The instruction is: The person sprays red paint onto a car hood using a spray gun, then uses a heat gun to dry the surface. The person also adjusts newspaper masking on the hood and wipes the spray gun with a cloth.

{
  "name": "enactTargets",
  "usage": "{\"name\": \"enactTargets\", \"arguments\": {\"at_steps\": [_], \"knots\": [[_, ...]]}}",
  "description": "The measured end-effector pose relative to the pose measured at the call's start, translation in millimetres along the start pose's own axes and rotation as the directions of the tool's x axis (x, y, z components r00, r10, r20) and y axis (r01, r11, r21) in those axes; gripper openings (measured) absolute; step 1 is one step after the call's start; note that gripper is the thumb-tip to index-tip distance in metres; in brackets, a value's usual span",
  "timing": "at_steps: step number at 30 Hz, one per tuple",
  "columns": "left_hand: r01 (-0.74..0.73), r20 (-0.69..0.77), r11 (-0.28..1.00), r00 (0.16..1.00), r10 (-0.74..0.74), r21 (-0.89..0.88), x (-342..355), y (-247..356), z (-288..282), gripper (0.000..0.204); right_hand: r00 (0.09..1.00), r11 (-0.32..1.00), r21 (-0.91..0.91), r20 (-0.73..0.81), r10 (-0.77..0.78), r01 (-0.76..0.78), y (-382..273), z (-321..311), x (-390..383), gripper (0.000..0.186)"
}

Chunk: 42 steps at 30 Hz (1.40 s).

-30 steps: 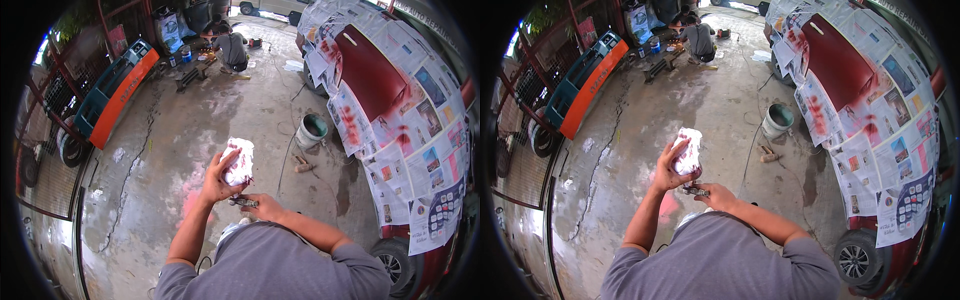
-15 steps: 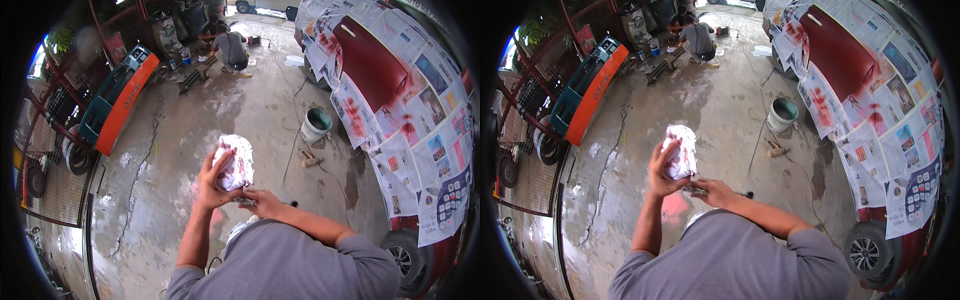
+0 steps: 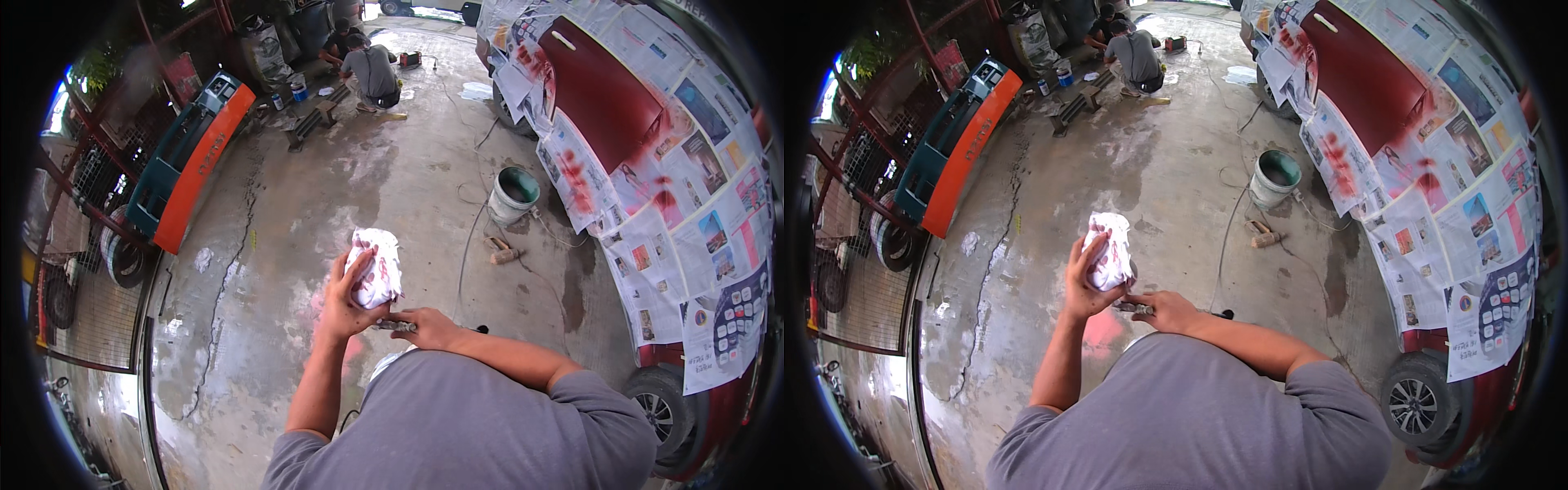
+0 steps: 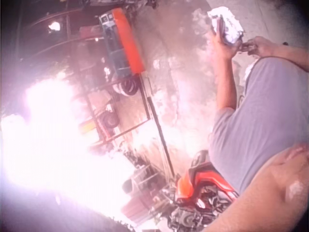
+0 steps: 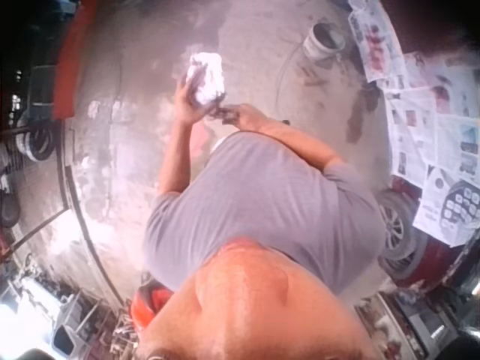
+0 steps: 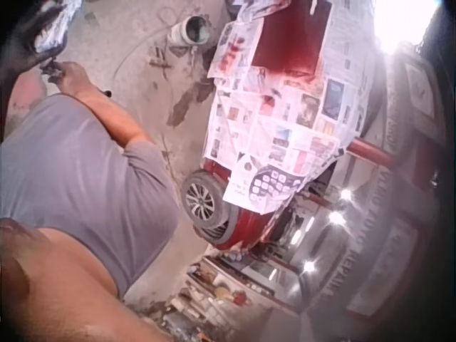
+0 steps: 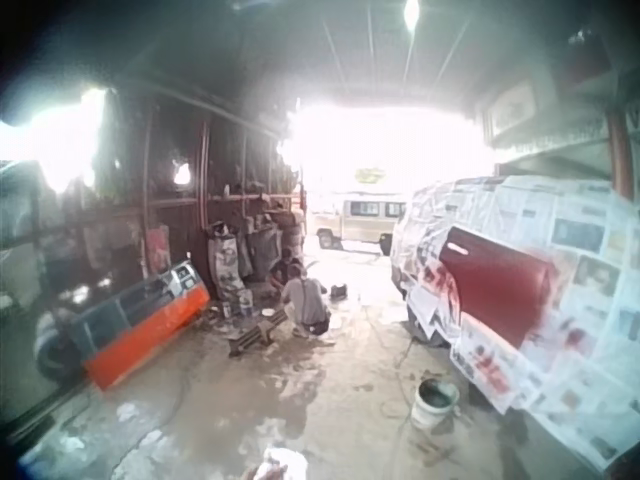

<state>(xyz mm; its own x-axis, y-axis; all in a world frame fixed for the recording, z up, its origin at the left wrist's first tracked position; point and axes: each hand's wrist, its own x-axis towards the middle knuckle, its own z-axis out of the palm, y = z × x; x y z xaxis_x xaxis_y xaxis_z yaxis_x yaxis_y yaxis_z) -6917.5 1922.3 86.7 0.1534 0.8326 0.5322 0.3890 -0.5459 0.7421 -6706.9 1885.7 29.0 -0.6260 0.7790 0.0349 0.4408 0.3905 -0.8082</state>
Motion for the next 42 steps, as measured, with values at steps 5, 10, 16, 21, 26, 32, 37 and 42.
{"name": "enactTargets", "arguments": {"at_steps": [5, 10, 16, 21, 26, 32, 37, 42], "knots": [[-0.155, -0.002, 0.982, 0.988, 0.156, 0.104, 13.7, 23.6, -11.9, 0.088, 0.998, 0.993, -0.102, 0.007, 0.058, -0.057, -10.8, -14.5, 6.0, 0.045], [0.038, 0.014, 0.999, 0.999, -0.038, -0.009, -0.5, -6.7, 1.0, 0.085, 1.000, 1.000, 0.014, -0.001, 0.015, -0.015, 4.6, 1.0, 0.0, 0.038], [-0.183, 0.010, 0.975, 0.983, 0.183, 0.122, 12.2, 29.0, -5.0, 0.097, 0.998, 0.995, -0.098, -0.064, -0.012, 0.006, 0.5, -10.3, -3.4, 0.039], [-0.052, 0.016, 0.997, 0.999, 0.051, 0.049, -8.6, 2.7, 2.8, 0.088, 1.000, 0.997, -0.072, 0.009, 0.008, -0.007, 4.5, 3.4, -8.0, 0.043], [-0.088, 0.014, 0.995, 0.996, 0.087, 0.047, 11.6, 29.0, 0.4, 0.088, 0.994, 0.994, -0.112, -0.104, -0.028, 0.016, 2.2, -7.9, -3.0, 0.038], [-0.118, 0.042, 0.982, 0.993, 0.114, 0.144, 2.4, 25.8, 2.6, 0.088, 0.998, 0.995, -0.079, -0.024, 0.053, -0.055, -4.0, -12.8, -8.2, 0.038], [0.066, -0.011, 0.991, 0.998, -0.068, -0.112, -5.7, -9.0, 14.8, 0.090, 0.999, 0.998, 0.068, -0.045, 0.019, -0.016, 15.5, 7.5, -6.7, 0.041], [-0.139, 0.032, 0.981, 0.990, 0.136, 0.134, 5.5, 21.5, 5.9, 0.090, 0.998, 1.000, -0.029, -0.064, 0.009, -0.011, 7.4, -7.5, -10.0, 0.043]]}}
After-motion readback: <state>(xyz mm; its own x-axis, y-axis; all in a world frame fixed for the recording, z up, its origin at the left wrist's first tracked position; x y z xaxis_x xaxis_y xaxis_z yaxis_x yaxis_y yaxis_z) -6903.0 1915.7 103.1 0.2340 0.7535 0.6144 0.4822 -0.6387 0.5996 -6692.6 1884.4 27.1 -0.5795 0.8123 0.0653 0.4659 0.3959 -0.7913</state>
